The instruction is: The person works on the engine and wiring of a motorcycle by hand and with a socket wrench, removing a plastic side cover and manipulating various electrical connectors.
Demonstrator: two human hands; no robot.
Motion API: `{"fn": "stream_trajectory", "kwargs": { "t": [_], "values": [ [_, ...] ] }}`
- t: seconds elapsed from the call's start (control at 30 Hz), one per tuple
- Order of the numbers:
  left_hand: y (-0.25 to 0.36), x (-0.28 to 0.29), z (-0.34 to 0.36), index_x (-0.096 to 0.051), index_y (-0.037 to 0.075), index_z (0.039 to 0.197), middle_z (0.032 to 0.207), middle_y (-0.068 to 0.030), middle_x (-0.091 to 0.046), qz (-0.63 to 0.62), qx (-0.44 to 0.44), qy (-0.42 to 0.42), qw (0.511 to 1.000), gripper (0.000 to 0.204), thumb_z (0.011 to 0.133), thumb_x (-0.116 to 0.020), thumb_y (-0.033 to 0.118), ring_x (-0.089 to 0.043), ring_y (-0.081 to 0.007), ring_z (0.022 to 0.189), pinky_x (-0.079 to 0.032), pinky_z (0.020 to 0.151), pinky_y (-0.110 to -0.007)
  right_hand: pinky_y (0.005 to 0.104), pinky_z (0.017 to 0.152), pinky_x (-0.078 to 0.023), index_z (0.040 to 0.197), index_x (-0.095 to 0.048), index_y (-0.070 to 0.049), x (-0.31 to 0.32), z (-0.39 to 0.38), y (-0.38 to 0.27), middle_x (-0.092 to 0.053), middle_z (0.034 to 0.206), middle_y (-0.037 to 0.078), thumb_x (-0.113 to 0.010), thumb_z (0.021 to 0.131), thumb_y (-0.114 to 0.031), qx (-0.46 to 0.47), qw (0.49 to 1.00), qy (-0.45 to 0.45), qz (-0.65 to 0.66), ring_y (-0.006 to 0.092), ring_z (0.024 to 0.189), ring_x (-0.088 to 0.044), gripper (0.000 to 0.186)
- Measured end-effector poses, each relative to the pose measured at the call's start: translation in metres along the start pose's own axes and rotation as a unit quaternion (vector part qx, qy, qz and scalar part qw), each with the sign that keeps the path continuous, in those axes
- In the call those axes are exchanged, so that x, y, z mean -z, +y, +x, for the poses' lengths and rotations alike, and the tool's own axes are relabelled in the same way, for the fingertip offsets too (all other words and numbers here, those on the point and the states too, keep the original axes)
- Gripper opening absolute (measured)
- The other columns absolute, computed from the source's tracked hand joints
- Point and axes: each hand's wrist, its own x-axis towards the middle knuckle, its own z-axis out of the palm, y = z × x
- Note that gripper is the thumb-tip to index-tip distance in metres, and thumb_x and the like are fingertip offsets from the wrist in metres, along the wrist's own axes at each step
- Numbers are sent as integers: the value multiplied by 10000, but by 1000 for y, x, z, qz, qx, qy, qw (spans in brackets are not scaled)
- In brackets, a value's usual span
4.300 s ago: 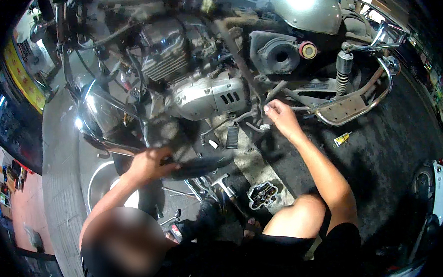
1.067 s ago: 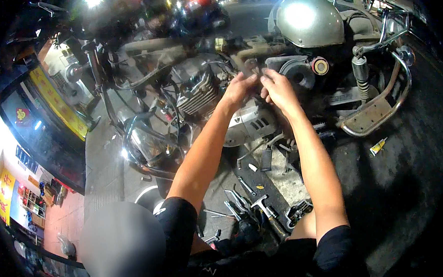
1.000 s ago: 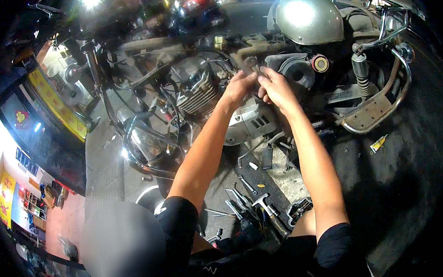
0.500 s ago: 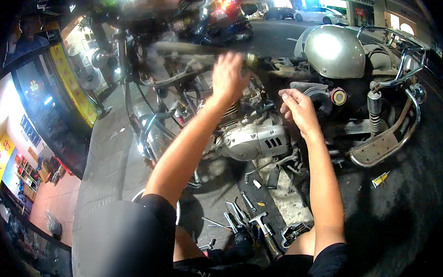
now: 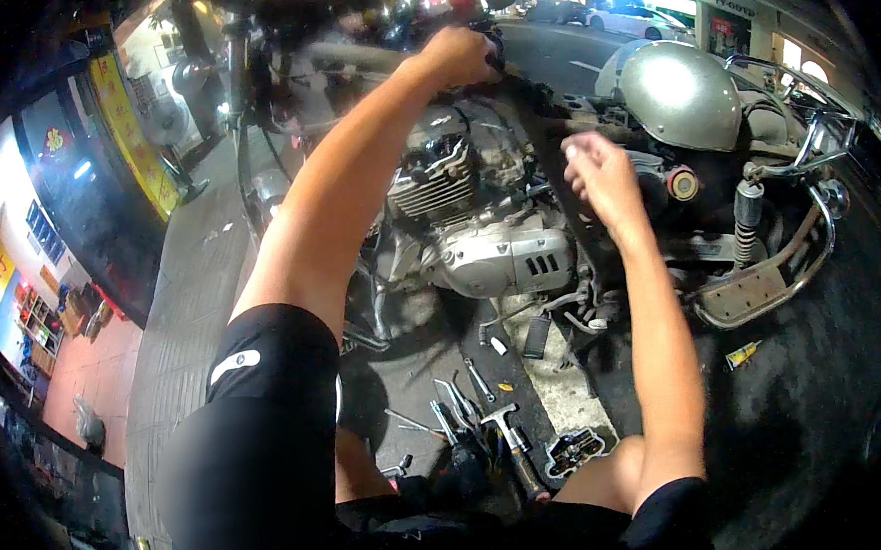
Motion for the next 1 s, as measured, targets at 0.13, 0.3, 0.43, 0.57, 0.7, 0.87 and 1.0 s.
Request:
{"fn": "stream_trajectory", "kwargs": {
  "t": [0.13,0.3,0.43,0.57,0.7,0.87,1.0],
  "values": [
    [5,-11,-27,-641,158,1226,1013,-139,-730,-62,20,55,996,536,768,-781,400,-693,-361,967,-546,834,-468,379,770,-540,1133,-682,-58,-2,74,0,-720,919,132,-657,918,-223,140,966,112,-187,270,864,-709,272],
    [32,-38,-86,-590,123,1196,1248,-167,-557,-221,-27,150,963,467,749,-716,68,-567,-391,1177,-508,956,-470,425,881,-516,1145,-654,-77,-9,125,3,-650,1084,150,-706,870,-215,175,924,18,-341,354,1023,-646,312],
    [48,-49,-122,-579,108,1279,1371,-164,-512,-197,-10,198,960,554,737,-651,16,-490,-377,1298,-464,1049,-449,469,869,-509,1082,-617,-73,-14,120,-4,-632,1111,140,-747,840,-236,273,829,27,-488,363,1032,-614,320],
    [64,-47,-140,-471,102,1435,1519,-183,-411,-198,40,145,968,690,765,-611,19,-461,-389,1341,-447,1083,-451,486,857,-521,1087,-613,-103,-26,118,-19,-657,1069,113,-738,853,-257,236,833,1,-501,351,1048,-606,307],
    [67,-44,-147,-360,145,1531,1597,-167,-303,-200,45,121,971,851,759,-719,115,-473,-415,1330,-463,1078,-467,491,866,-529,1084,-628,-81,-30,117,-30,-670,1035,119,-712,875,-260,225,820,-9,-526,363,1040,-614,288],
    [49,-40,-150,-332,153,1549,1610,-165,-279,-198,0,74,977,856,789,-725,168,-442,-383,1375,-450,1095,-448,493,806,-503,1033,-602,-48,-25,104,-29,-658,983,152,-705,879,-252,236,846,-24,-478,371,998,-627,275],
    [27,-34,-147,-391,138,1518,1575,-141,-359,-173,-32,81,981,815,792,-751,224,-448,-359,1371,-441,1103,-444,483,766,-491,1062,-570,-50,-29,95,-29,-653,969,149,-709,881,-271,221,867,-52,-444,369,930,-643,318]
  ]
}}
